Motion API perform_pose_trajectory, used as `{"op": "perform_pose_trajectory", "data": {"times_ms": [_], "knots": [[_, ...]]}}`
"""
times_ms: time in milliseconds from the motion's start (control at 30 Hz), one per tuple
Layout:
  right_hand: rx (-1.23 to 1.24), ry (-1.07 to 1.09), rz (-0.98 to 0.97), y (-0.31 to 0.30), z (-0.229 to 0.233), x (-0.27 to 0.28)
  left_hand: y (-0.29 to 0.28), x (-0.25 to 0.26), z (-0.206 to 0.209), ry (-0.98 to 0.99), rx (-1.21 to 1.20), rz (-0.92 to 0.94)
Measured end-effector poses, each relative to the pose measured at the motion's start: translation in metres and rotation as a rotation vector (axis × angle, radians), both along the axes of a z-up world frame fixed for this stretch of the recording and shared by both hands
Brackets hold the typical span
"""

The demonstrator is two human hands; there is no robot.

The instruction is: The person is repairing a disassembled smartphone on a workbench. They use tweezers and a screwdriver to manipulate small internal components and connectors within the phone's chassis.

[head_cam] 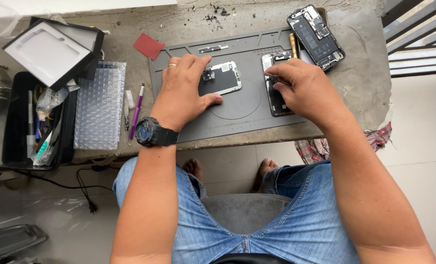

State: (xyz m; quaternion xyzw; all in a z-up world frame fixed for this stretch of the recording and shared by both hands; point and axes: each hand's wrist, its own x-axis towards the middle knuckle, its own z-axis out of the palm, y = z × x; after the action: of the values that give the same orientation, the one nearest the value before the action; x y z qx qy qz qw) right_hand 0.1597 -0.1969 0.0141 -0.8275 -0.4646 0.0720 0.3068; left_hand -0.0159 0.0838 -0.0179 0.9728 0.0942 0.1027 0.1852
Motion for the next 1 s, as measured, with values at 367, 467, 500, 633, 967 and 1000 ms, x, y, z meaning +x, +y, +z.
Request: {"op": "perform_pose_trajectory", "data": {"times_ms": [367, 467, 500, 633, 967, 1000], "knots": [[0.015, -0.189, 0.091, -0.005, -0.025, 0.012, 0.027, -0.021, 0.027, -0.531, -0.497, 0.191], [0.017, -0.205, 0.105, -0.004, -0.022, 0.010, 0.036, -0.022, 0.018, -0.583, -0.500, 0.334], [0.020, -0.226, 0.107, -0.005, -0.021, 0.009, 0.037, -0.021, 0.016, -0.559, -0.461, 0.367], [0.009, -0.195, 0.126, -0.002, -0.014, 0.000, 0.031, -0.016, 0.013, -0.523, -0.371, 0.356], [-0.049, -0.046, 0.053, -0.002, 0.012, -0.011, 0.017, -0.017, 0.021, -0.489, -0.366, 0.352], [-0.074, -0.023, -0.020, -0.003, 0.015, -0.010, 0.013, -0.017, 0.024, -0.490, -0.378, 0.340]]}}
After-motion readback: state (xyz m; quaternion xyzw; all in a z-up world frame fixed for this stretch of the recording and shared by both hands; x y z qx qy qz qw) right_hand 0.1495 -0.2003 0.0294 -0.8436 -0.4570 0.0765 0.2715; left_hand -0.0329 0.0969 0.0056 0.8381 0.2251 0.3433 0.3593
